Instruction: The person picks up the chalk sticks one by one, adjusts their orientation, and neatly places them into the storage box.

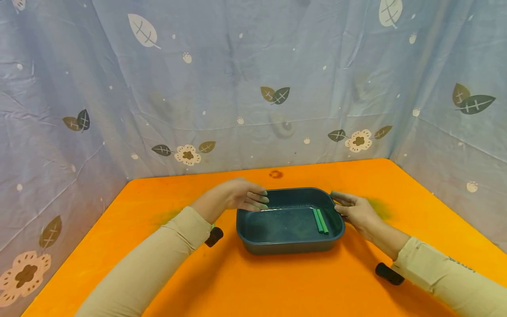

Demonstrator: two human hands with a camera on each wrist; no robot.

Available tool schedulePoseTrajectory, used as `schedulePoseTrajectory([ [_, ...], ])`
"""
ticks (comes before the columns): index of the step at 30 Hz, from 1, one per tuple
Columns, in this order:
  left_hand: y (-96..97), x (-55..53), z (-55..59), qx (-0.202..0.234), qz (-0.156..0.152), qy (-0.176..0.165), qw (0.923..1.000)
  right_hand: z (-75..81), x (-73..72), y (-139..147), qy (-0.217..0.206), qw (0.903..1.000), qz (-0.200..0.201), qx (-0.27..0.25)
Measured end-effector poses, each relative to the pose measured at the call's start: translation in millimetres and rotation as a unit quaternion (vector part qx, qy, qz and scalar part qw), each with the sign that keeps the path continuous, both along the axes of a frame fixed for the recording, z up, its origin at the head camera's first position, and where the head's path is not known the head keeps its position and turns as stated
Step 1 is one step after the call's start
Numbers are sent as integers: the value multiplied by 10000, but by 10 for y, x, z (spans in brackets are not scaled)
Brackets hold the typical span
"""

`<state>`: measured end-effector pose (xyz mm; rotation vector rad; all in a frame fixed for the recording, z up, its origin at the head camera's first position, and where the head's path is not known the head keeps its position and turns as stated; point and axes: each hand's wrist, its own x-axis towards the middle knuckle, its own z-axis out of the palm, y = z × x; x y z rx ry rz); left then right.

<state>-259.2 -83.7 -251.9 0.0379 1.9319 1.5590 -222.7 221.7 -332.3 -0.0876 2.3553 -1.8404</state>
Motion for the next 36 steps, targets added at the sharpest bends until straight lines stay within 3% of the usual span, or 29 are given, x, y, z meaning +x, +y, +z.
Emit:
schedulePoseTrajectory([
  [16,-380,123,-160,155,124,233,9995,2,-5,7,12,10000,17,-21],
  [25,-578,172,-257,254,357,328,9985,-14,4,12,7,10000,-7,-5],
  [36,-831,236,-306,300,440,310,9981,-26,-8,21,21,10000,9,37],
])
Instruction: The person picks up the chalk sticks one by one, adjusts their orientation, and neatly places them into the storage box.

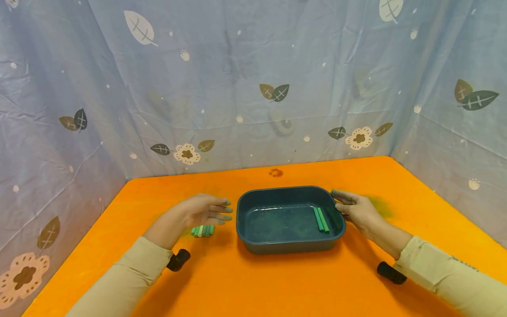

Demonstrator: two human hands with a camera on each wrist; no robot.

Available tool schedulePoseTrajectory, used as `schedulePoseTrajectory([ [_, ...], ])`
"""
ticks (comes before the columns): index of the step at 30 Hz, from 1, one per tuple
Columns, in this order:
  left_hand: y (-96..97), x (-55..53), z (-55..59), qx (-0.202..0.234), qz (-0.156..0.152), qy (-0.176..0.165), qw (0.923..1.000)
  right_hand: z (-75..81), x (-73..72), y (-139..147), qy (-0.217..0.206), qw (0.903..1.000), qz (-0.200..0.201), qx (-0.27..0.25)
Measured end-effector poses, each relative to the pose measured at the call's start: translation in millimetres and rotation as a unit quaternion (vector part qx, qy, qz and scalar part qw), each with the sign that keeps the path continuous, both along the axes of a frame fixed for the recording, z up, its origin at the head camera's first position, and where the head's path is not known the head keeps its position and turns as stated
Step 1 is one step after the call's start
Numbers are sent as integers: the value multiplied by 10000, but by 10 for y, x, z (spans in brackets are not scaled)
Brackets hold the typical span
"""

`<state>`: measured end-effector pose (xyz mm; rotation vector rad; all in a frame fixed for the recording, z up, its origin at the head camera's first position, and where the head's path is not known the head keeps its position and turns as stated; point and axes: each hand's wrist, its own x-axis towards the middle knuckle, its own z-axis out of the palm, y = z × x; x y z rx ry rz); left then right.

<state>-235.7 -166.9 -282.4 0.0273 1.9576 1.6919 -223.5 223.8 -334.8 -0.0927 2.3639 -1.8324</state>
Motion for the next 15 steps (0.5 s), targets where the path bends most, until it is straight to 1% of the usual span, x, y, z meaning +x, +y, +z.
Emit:
schedulePoseTrajectory([
  [5,-64,22,-8,12,-161,34,9999,10,-6,0,8,10000,24,-16],
  [8,-105,33,-17,-22,-134,71,9999,11,-9,0,-13,10000,16,-25],
  [10,-151,42,-25,-86,-184,141,9997,8,-9,-2,-21,10000,5,-37],
  [12,-194,47,-33,-110,-140,157,9997,9,-6,-3,-31,10000,-10,-39],
  [15,-276,58,-39,-136,-227,239,9994,11,-5,-4,-20,10000,-8,-65],
])
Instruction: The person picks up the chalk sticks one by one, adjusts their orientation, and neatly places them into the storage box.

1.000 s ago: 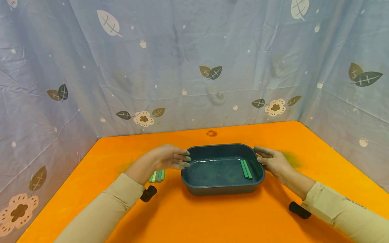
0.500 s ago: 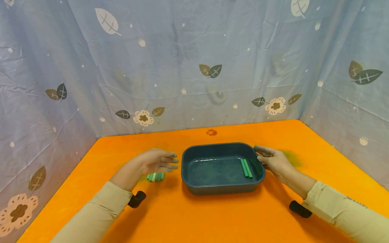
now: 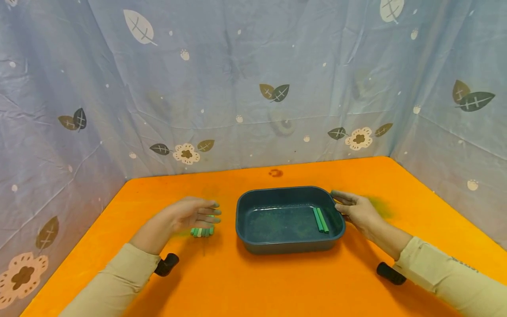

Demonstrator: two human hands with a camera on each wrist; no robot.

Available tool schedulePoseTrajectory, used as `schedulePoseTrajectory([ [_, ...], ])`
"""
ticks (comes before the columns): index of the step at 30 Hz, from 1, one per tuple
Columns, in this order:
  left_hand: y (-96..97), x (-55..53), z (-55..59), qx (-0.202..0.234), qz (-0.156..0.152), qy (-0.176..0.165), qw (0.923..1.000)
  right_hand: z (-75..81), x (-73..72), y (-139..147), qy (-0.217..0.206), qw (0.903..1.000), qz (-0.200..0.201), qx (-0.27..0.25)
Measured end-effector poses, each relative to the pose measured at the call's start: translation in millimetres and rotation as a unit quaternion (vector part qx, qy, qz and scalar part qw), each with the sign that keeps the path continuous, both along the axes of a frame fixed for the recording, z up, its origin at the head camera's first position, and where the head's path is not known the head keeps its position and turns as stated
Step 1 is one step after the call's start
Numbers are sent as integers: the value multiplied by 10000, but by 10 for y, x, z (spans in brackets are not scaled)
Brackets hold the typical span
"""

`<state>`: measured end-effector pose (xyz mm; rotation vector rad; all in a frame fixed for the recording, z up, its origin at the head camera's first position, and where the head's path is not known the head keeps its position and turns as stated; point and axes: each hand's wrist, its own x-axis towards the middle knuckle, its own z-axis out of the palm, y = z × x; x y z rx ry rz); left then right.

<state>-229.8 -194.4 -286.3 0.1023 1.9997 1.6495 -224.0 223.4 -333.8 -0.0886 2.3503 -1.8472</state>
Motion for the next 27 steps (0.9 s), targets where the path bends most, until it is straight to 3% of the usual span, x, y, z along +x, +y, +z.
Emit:
schedulePoseTrajectory([
  [11,-305,-8,-102,-68,222,47,9997,14,-6,-16,35,10000,39,-30],
  [18,-474,-34,-170,-217,612,25,9979,18,-8,-29,50,10000,64,-47],
  [27,-601,-103,-220,-482,887,-37,9949,9,-7,-36,73,9999,82,-118],
])
